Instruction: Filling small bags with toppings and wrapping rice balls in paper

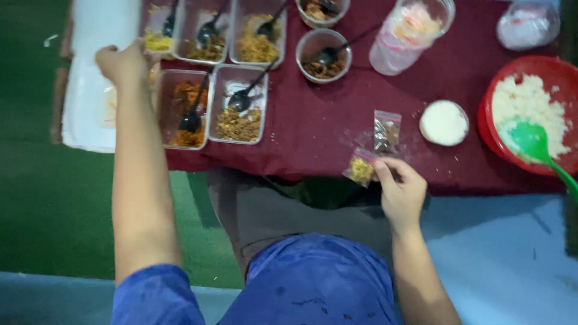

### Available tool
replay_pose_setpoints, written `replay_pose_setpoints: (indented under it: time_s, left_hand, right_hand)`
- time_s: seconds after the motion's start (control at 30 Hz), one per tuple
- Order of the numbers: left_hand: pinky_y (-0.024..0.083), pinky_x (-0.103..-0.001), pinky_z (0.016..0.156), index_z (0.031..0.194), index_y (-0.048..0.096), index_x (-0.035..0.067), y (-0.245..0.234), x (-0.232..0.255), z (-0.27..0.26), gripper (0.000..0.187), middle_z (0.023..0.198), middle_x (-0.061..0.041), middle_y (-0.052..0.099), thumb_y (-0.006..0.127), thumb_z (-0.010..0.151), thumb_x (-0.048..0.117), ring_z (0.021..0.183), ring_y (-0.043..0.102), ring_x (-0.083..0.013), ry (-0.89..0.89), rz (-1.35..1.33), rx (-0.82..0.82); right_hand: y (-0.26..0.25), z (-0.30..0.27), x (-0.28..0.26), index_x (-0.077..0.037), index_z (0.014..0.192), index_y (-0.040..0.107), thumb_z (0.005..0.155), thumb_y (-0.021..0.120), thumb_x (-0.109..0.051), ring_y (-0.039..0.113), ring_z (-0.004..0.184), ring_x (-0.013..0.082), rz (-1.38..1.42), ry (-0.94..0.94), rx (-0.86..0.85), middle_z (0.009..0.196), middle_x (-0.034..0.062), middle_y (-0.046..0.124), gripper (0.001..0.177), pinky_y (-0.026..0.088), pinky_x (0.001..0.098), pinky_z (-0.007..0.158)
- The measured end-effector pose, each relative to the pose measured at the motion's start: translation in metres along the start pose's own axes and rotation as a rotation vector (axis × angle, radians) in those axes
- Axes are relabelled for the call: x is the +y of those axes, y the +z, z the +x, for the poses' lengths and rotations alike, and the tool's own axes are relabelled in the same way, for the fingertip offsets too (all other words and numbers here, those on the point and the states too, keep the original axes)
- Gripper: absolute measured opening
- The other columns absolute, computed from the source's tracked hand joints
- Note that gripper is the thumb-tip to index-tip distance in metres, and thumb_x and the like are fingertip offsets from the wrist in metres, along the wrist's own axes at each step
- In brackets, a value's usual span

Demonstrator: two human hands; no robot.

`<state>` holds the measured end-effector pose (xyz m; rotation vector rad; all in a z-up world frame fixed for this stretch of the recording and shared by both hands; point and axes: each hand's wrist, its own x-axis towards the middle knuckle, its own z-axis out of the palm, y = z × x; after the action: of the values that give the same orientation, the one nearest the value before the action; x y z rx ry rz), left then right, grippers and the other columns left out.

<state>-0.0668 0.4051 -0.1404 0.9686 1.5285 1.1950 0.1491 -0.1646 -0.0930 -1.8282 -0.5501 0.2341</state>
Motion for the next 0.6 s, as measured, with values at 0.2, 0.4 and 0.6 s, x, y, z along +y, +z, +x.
replay_pose_setpoints:
  time_s: [0.2,0.4,0.6]
  left_hand:
    - [0.057,-0.034,0.069,0.112,0.074,0.008,-0.033,0.01,-0.253,0.014,0.089,-0.015,0.072,0.078,0.1,0.013,0.083,0.074,-0.0257,0.742,0.028,-0.557]
    - [0.062,-0.037,0.09,0.143,0.061,0.015,-0.009,-0.084,-0.398,0.067,0.116,-0.011,0.075,0.088,0.083,0.024,0.105,0.072,-0.0186,0.003,-0.142,-1.35]
    - [0.068,-0.048,0.064,0.118,0.065,-0.004,0.011,-0.099,-0.427,0.03,0.096,-0.025,0.073,0.075,0.094,0.009,0.077,0.077,-0.0381,-0.418,-0.193,-1.139]
  right_hand:
    - [0.027,0.005,0.007,-0.003,0.102,0.08,0.099,0.072,-0.003,0.068,0.067,0.014,0.167,-0.048,-0.013,0.075,0.011,0.073,0.009,0.059,0.0293,0.067]
    - [0.04,0.001,-0.002,-0.001,0.103,0.079,0.098,0.071,-0.004,0.073,0.067,0.0147,0.327,0.018,-0.124,0.076,0.0121,0.076,0.01,0.063,0.0293,0.065]
    - [0.003,0.029,0.008,-0.001,0.114,0.075,0.096,0.082,-0.011,0.071,0.082,0.0299,-0.214,-0.395,0.188,0.098,0.0129,0.071,0.021,0.061,0.0338,0.063]
